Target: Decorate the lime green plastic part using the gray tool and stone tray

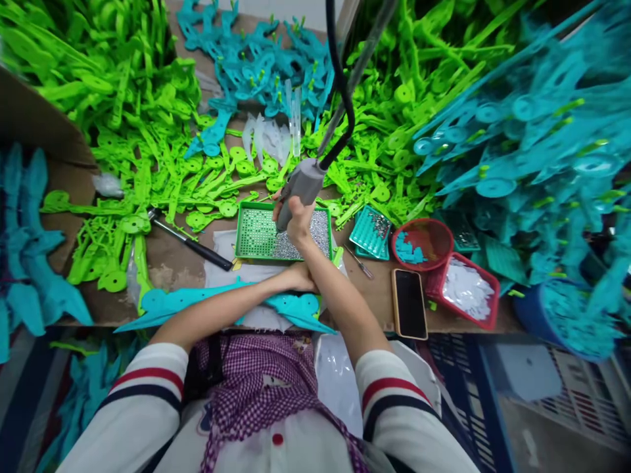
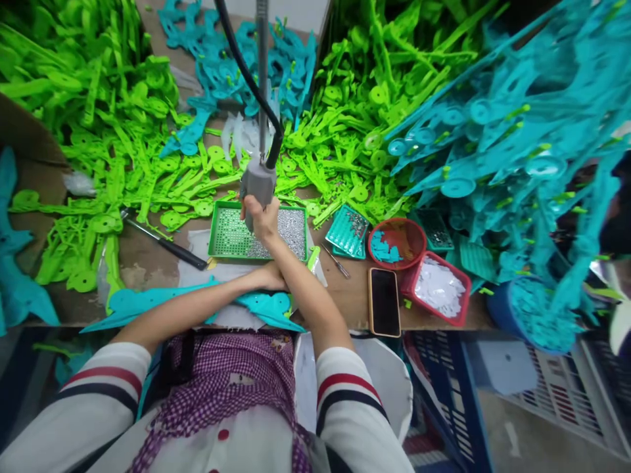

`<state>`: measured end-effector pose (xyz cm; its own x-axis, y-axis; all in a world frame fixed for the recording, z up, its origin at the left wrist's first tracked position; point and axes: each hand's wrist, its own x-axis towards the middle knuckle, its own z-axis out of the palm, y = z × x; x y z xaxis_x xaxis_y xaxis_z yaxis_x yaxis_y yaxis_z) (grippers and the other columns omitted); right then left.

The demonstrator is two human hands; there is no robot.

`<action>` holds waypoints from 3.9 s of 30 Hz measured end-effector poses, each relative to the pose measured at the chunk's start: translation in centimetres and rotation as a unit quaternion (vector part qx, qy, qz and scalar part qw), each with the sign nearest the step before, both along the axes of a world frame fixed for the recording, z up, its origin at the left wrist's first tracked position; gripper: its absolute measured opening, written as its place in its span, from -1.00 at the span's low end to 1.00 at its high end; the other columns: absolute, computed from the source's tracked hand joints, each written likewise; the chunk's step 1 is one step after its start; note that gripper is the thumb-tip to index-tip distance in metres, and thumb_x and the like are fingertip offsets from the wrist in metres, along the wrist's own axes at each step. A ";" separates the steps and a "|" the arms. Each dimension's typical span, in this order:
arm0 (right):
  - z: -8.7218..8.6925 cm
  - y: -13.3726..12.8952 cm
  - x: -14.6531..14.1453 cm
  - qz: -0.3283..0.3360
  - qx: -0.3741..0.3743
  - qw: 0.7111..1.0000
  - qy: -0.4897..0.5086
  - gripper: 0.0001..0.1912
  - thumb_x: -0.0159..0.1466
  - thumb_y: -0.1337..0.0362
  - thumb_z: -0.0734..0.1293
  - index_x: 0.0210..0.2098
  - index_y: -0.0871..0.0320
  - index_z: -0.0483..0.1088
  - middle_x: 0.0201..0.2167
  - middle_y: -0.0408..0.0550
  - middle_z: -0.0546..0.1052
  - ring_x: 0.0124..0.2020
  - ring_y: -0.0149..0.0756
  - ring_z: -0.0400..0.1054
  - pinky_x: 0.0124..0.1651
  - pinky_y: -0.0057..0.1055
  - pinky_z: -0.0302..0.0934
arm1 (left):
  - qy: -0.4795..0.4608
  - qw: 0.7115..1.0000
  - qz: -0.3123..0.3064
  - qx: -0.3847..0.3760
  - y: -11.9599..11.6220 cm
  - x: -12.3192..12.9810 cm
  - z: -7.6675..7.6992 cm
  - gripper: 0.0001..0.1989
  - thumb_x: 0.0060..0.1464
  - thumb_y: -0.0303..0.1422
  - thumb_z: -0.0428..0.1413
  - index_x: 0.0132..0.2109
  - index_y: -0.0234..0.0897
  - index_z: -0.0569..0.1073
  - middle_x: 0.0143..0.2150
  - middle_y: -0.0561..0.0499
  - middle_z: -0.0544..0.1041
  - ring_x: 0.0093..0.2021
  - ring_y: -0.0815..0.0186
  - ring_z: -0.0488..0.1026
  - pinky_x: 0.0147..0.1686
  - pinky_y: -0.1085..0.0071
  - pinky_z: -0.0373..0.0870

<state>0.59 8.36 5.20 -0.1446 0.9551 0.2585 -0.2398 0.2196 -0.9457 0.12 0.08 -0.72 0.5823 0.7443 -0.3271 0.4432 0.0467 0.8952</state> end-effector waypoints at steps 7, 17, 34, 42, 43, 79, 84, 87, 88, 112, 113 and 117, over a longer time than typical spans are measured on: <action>-0.2 0.0 0.0 -0.010 -0.015 1.000 -0.012 -0.44 0.04 -0.32 0.22 -0.46 0.08 0.29 -0.66 -0.28 0.33 -0.70 -0.49 0.22 -0.61 -0.45 0.11 | -0.009 1.000 -0.002 0.022 -0.1 0.2 -0.8 -0.52 -0.23 -0.37 0.33 -0.07 -0.37 0.54 0.04 -0.20 0.56 0.10 -0.08 0.43 0.10 0.14 0.37; 0.3 0.0 0.1 -0.025 -0.010 1.000 0.009 -0.36 0.02 -0.39 0.20 -0.41 0.10 0.35 -0.60 -0.23 0.33 -0.67 -0.49 0.24 -0.62 -0.46 0.13 | -0.025 1.000 0.012 0.007 0.0 -0.2 0.1 -0.55 -0.24 -0.40 0.34 -0.09 -0.35 0.55 -0.17 -0.11 0.63 -0.09 0.07 0.51 -0.13 0.31 0.45; 2.8 -10.1 13.9 -0.165 0.018 0.986 0.035 -0.29 -0.11 -0.50 0.21 -0.51 0.05 0.33 -0.74 -0.27 0.19 -0.78 -0.40 0.17 -0.76 -0.48 -0.02 | -0.060 0.985 0.020 -0.159 -0.5 -0.6 2.2 -0.13 -0.14 -0.48 0.33 0.33 -0.40 0.20 -0.50 0.12 0.48 -0.57 0.47 0.29 -0.52 0.54 0.18; 2.7 -10.0 13.3 -0.137 -0.074 0.988 0.019 -0.16 -0.29 -0.58 0.17 -0.46 0.05 0.34 -0.74 -0.28 0.20 -0.80 -0.41 0.09 -0.75 -0.43 0.02 | -0.085 0.984 0.015 -0.155 -0.6 -0.7 1.8 -0.11 -0.15 -0.43 0.32 0.33 -0.43 0.19 -0.55 0.16 0.44 -0.59 0.48 0.26 -0.55 0.55 0.15; 2.6 -10.0 13.2 -0.135 -0.073 0.988 0.024 -0.17 -0.29 -0.57 0.19 -0.46 0.05 0.34 -0.74 -0.27 0.20 -0.79 -0.40 0.10 -0.74 -0.42 0.03 | -0.084 0.984 0.017 -0.155 -0.6 -0.7 1.8 -0.11 -0.15 -0.43 0.32 0.33 -0.44 0.18 -0.55 0.16 0.44 -0.59 0.48 0.26 -0.55 0.55 0.15; 1.8 -10.7 13.3 -0.127 -0.038 0.990 0.040 -0.26 -0.15 -0.45 0.29 -0.33 0.08 0.41 -0.72 -0.23 0.32 -0.74 -0.37 0.19 -0.69 -0.43 0.01 | 0.082 0.991 0.095 -0.056 -1.9 0.2 3.4 -0.57 -0.34 -0.32 0.42 -0.24 -0.32 0.53 -0.47 0.12 0.57 -0.38 0.30 0.51 -0.37 0.47 0.30; 1.9 -10.6 12.9 -0.120 -0.027 0.992 0.043 -0.28 -0.15 -0.42 0.32 -0.35 0.09 0.42 -0.71 -0.22 0.34 -0.74 -0.38 0.19 -0.68 -0.42 0.05 | 0.011 0.993 0.079 -0.091 -1.8 -0.4 2.9 -0.65 -0.17 -0.25 0.34 -0.21 -0.34 0.56 -0.44 0.08 0.58 -0.38 0.33 0.49 -0.33 0.45 0.35; 1.8 -10.3 12.7 -0.127 -0.035 0.991 0.023 -0.29 -0.16 -0.44 0.31 -0.41 0.09 0.41 -0.75 -0.25 0.29 -0.76 -0.40 0.15 -0.69 -0.42 0.04 | -0.039 0.985 0.068 -0.152 -1.7 -0.7 2.6 -0.72 -0.22 -0.34 0.36 -0.30 -0.36 0.56 -0.46 0.05 0.57 -0.40 0.34 0.47 -0.32 0.42 0.37; 1.6 -10.2 12.7 -0.129 -0.039 0.991 0.015 -0.29 -0.16 -0.44 0.30 -0.44 0.10 0.40 -0.75 -0.25 0.28 -0.76 -0.41 0.15 -0.69 -0.43 0.05 | -0.043 0.984 0.071 -0.160 -1.6 -0.8 2.7 -0.74 -0.25 -0.36 0.37 -0.34 -0.36 0.56 -0.47 0.05 0.56 -0.41 0.35 0.46 -0.33 0.42 0.37; 1.4 -11.4 16.0 -0.205 -0.057 0.927 -0.309 -0.65 0.20 -0.02 0.34 -0.18 0.09 0.40 -0.24 -0.03 0.55 -0.18 -0.22 0.45 -0.09 -0.26 0.32 | 0.167 0.986 -0.002 -0.026 -0.6 1.3 4.7 -0.78 -0.31 -0.33 0.29 -0.55 -0.28 0.39 -0.63 0.16 0.34 -0.54 0.39 0.27 -0.54 0.45 0.08; 0.2 -12.7 17.0 -0.182 -0.125 0.909 -0.352 -0.70 0.21 0.02 0.34 -0.22 0.10 0.40 -0.38 -0.08 0.55 -0.29 -0.24 0.47 -0.14 -0.28 0.34 | 0.163 0.986 -0.005 -0.037 -0.5 1.3 4.5 -0.80 -0.30 -0.34 0.28 -0.55 -0.29 0.39 -0.63 0.16 0.33 -0.56 0.40 0.25 -0.55 0.45 0.07; -3.2 -16.1 17.6 -0.100 -0.296 0.877 -0.365 -0.71 0.20 0.11 0.36 -0.16 0.11 0.36 -0.63 -0.27 0.48 -0.62 -0.35 0.43 -0.41 -0.42 0.35 | 0.117 0.989 -0.006 -0.091 -0.1 0.6 4.0 -0.77 -0.33 -0.33 0.32 -0.55 -0.34 0.42 -0.62 0.12 0.36 -0.57 0.44 0.21 -0.55 0.44 0.05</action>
